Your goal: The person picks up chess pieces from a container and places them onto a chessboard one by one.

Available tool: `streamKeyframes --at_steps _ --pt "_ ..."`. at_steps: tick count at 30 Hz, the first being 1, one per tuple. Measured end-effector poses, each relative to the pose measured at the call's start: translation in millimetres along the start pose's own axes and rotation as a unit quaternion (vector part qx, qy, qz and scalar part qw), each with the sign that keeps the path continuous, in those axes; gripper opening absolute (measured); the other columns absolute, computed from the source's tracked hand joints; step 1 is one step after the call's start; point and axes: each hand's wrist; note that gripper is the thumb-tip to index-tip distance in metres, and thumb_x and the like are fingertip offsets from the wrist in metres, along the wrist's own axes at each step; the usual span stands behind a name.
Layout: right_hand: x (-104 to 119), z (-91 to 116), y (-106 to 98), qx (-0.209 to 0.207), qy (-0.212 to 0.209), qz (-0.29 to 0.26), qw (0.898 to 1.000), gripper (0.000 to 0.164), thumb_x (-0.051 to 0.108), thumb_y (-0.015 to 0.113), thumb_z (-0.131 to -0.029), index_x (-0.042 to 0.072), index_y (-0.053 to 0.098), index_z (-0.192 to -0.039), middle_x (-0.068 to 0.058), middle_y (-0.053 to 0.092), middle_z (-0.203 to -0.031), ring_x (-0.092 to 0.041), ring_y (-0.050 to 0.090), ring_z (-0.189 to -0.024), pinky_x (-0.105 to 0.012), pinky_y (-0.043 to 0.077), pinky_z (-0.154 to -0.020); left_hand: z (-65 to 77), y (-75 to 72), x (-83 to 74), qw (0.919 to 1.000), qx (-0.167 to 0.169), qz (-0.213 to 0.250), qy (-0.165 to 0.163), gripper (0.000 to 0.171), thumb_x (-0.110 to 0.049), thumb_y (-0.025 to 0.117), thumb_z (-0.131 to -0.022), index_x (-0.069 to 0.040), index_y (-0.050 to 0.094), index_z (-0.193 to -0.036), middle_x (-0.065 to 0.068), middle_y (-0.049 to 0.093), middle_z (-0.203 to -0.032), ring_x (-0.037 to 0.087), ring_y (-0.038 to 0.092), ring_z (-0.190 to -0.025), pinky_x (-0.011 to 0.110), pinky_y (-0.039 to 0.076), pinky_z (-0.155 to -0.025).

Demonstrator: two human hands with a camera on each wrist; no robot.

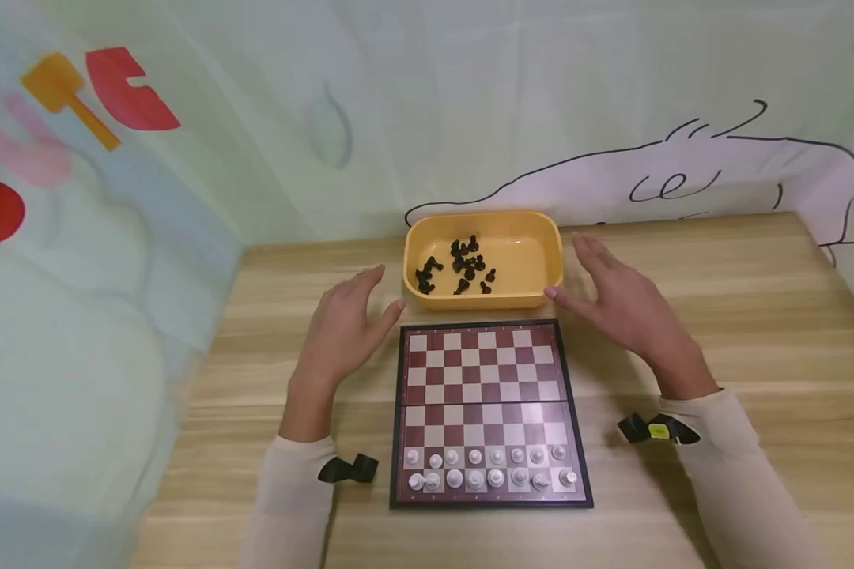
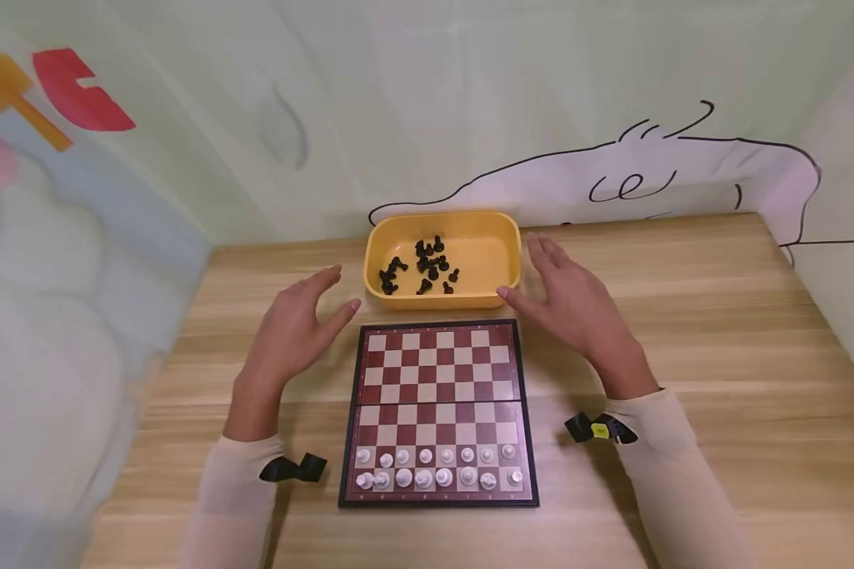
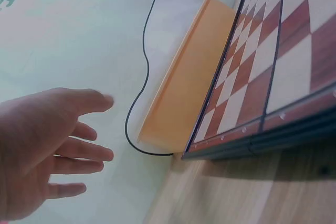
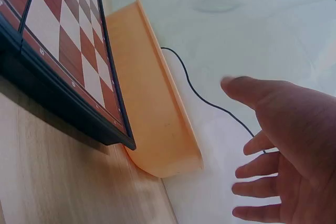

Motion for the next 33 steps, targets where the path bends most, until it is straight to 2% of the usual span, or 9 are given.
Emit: streamKeyframes --at_steps 2,5,9,13,16,19,23,26,33 --pt "1 -1 0 -0.012 -0.001 -0.004 1.000 0.085 0.068 0.045 -0.087 0.020 0.021 -0.152 -0.015 0.032 -0.149 -0.040 0.040 -0.124 -0.060 0.037 -0.093 -4.5 0.1 -2.4 0.9999 -0.016 0.004 -0.002 0.060 -0.046 0.055 -0.091 -0.007 0.050 -0.135 0.010 0.058 -0.126 0.027 0.050 -0.116 0.045 0.037 -0.098" --pt "2 -1 6 -0.038 -0.001 -0.005 0.999 0.075 0.064 0.048 -0.088 0.019 0.037 -0.147 -0.016 0.053 -0.133 -0.036 0.055 -0.108 -0.056 0.045 -0.085 -11.7 2.5 -5.1 0.9999 -0.014 -0.003 -0.001 0.054 -0.043 0.056 -0.091 -0.008 0.054 -0.131 0.009 0.059 -0.124 0.027 0.051 -0.114 0.045 0.039 -0.095" --pt "1 -1 14 -0.075 0.003 0.008 0.997 0.060 0.054 0.056 -0.088 0.016 0.053 -0.135 -0.012 0.062 -0.120 -0.031 0.059 -0.100 -0.051 0.048 -0.081 -22.8 7.7 -9.5 0.9996 -0.001 -0.014 0.023 0.047 -0.041 0.056 -0.091 -0.009 0.059 -0.125 0.009 0.059 -0.124 0.026 0.050 -0.115 0.043 0.040 -0.096" --pt "1 -2 21 -0.108 -0.005 0.004 0.994 0.043 0.042 0.064 -0.087 0.014 0.063 -0.120 -0.009 0.063 -0.117 -0.027 0.058 -0.099 -0.046 0.048 -0.078 -36.0 12.6 -14.7 0.9980 0.004 -0.022 0.058 0.040 -0.038 0.059 -0.090 -0.008 0.063 -0.117 0.007 0.062 -0.117 0.024 0.054 -0.108 0.039 0.043 -0.091" --pt "1 -3 27 -0.116 -0.009 -0.008 0.993 0.036 0.038 0.067 -0.086 0.013 0.065 -0.113 -0.007 0.061 -0.119 -0.024 0.057 -0.095 -0.043 0.049 -0.074 -46.7 15.6 -17.2 0.9970 0.019 -0.035 0.066 0.037 -0.037 0.061 -0.089 -0.008 0.064 -0.112 0.006 0.063 -0.112 0.022 0.056 -0.100 0.037 0.046 -0.085" --pt "2 -3 31 -0.118 -0.010 -0.011 0.993 0.035 0.037 0.068 -0.085 0.013 0.066 -0.110 -0.006 0.059 -0.121 -0.023 0.056 -0.094 -0.040 0.049 -0.071 -57.9 18.4 -18.4 0.9953 0.035 -0.060 0.067 0.034 -0.037 0.061 -0.089 -0.010 0.065 -0.109 0.005 0.064 -0.108 0.021 0.056 -0.096 0.036 0.046 -0.081" --pt "0 -3 36 -0.119 -0.010 -0.010 0.993 0.039 0.038 0.068 -0.085 0.010 0.066 -0.111 -0.007 0.057 -0.124 -0.025 0.056 -0.099 -0.042 0.049 -0.075 -70.9 23.5 -17.9 0.9920 0.054 -0.089 0.072 0.031 -0.036 0.062 -0.088 -0.010 0.067 -0.105 0.004 0.064 -0.106 0.022 0.055 -0.098 0.037 0.045 -0.084" --pt "-2 -3 38 -0.112 -0.007 -0.011 0.994 0.043 0.039 0.067 -0.085 0.007 0.066 -0.114 -0.008 0.056 -0.126 -0.027 0.055 -0.104 -0.044 0.049 -0.078 -78.6 27.6 -15.3 0.9902 0.069 -0.097 0.073 0.029 -0.032 0.065 -0.086 -0.010 0.068 -0.104 0.004 0.065 -0.104 0.023 0.055 -0.097 0.038 0.044 -0.085" --pt "-3 -5 40 -0.117 -0.006 0.001 0.993 0.046 0.041 0.066 -0.086 0.005 0.065 -0.115 -0.008 0.057 -0.127 -0.027 0.054 -0.109 -0.045 0.048 -0.084 -94.6 35.5 -9.2 0.9864 0.102 -0.108 0.070 0.022 -0.024 0.069 -0.083 -0.010 0.071 -0.100 0.003 0.066 -0.098 0.021 0.054 -0.090 0.035 0.042 -0.075"
Point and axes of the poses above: each hand's wrist, its own z-axis away from the middle knuckle, its own y-axis out of the palm, x = y × z
